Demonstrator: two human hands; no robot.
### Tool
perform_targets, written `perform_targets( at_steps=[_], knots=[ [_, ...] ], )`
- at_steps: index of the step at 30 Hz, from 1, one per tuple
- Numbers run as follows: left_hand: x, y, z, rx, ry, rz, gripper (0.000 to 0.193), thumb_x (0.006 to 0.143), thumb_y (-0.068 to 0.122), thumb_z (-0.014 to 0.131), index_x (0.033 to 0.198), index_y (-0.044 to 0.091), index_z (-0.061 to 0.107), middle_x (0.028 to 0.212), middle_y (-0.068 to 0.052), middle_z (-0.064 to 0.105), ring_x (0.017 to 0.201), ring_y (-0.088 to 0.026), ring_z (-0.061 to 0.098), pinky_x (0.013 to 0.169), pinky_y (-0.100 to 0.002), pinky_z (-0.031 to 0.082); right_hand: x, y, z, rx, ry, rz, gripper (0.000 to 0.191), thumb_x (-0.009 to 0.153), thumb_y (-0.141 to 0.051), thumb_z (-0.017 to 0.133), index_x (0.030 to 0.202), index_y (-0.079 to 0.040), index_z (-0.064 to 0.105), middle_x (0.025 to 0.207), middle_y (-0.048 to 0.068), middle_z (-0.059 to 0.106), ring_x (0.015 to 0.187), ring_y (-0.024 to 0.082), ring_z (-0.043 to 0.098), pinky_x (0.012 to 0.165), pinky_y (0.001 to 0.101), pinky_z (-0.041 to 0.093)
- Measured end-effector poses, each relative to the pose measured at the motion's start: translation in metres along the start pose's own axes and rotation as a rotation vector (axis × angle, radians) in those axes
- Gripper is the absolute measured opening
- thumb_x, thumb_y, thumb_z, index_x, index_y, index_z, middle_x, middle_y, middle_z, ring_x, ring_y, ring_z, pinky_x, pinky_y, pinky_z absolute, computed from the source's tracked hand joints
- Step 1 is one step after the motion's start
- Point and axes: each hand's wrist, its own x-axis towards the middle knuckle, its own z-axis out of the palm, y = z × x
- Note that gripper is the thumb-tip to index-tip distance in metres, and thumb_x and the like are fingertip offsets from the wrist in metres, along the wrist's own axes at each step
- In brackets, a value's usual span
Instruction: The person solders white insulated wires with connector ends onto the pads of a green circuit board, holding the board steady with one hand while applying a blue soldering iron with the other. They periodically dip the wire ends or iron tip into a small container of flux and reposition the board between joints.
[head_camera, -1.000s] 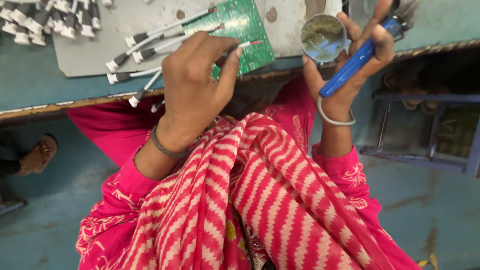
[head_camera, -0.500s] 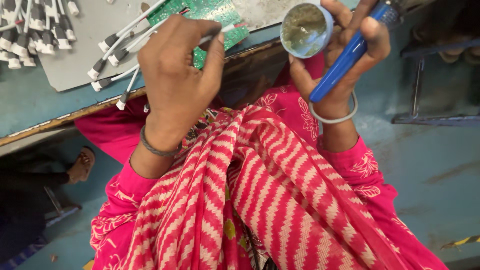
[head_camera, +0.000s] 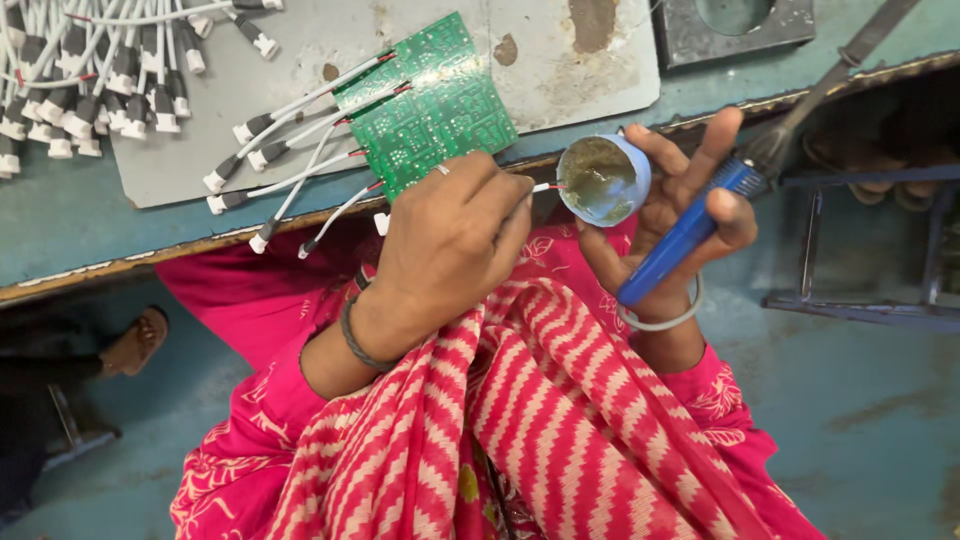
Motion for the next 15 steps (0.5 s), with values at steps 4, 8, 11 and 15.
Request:
perform_targets(
  at_steps=[4, 8, 11, 15],
  knots=[
    [-0.0007, 0.0021, 0.0001, 0.005, -0.014, 0.012, 0.012, 0.094, 0.008, 0.074, 0.103, 0.003, 0.068, 0.093, -0.011, 0.059, 0.084, -0.029, 0.064, 0.073, -0.042, 0.052, -0.0005, -0.0040, -0.0004, 0.000, -0.007, 0.010, 0.101, 0.082, 0.013, 0.083, 0.149, -0.039, 0.029, 0.175, 0.003, 0.012, 0.143, 0.029, 0.055, 0.104, 0.0431, 0.065],
    [-0.0002, 0.0044, -0.0005, 0.032, -0.019, 0.027, 0.014, 0.093, 0.009, 0.074, 0.105, 0.003, 0.069, 0.093, -0.011, 0.057, 0.086, -0.028, 0.063, 0.074, -0.041, 0.052, -0.0020, -0.0067, 0.0005, 0.012, 0.002, 0.032, 0.101, 0.083, 0.013, 0.083, 0.149, -0.040, 0.029, 0.174, 0.001, 0.012, 0.140, 0.028, 0.054, 0.106, 0.0437, 0.066],
    [0.0001, 0.0056, -0.0017, 0.049, -0.028, 0.046, 0.015, 0.093, 0.008, 0.074, 0.105, 0.002, 0.069, 0.094, -0.011, 0.056, 0.087, -0.028, 0.063, 0.075, -0.040, 0.052, -0.0026, -0.0071, 0.0014, 0.026, 0.008, 0.032, 0.100, 0.082, 0.014, 0.083, 0.148, -0.039, 0.030, 0.174, 0.000, 0.013, 0.142, 0.028, 0.055, 0.106, 0.0446, 0.065],
    [0.0003, 0.0060, -0.0035, 0.063, -0.027, 0.079, 0.014, 0.094, 0.007, 0.074, 0.105, 0.001, 0.068, 0.094, -0.010, 0.055, 0.086, -0.027, 0.061, 0.075, -0.040, 0.051, -0.0005, -0.0075, 0.0015, 0.033, 0.001, 0.024, 0.099, 0.081, 0.014, 0.083, 0.147, -0.038, 0.031, 0.178, 0.001, 0.013, 0.143, 0.029, 0.055, 0.105, 0.0452, 0.065]
  ],
)
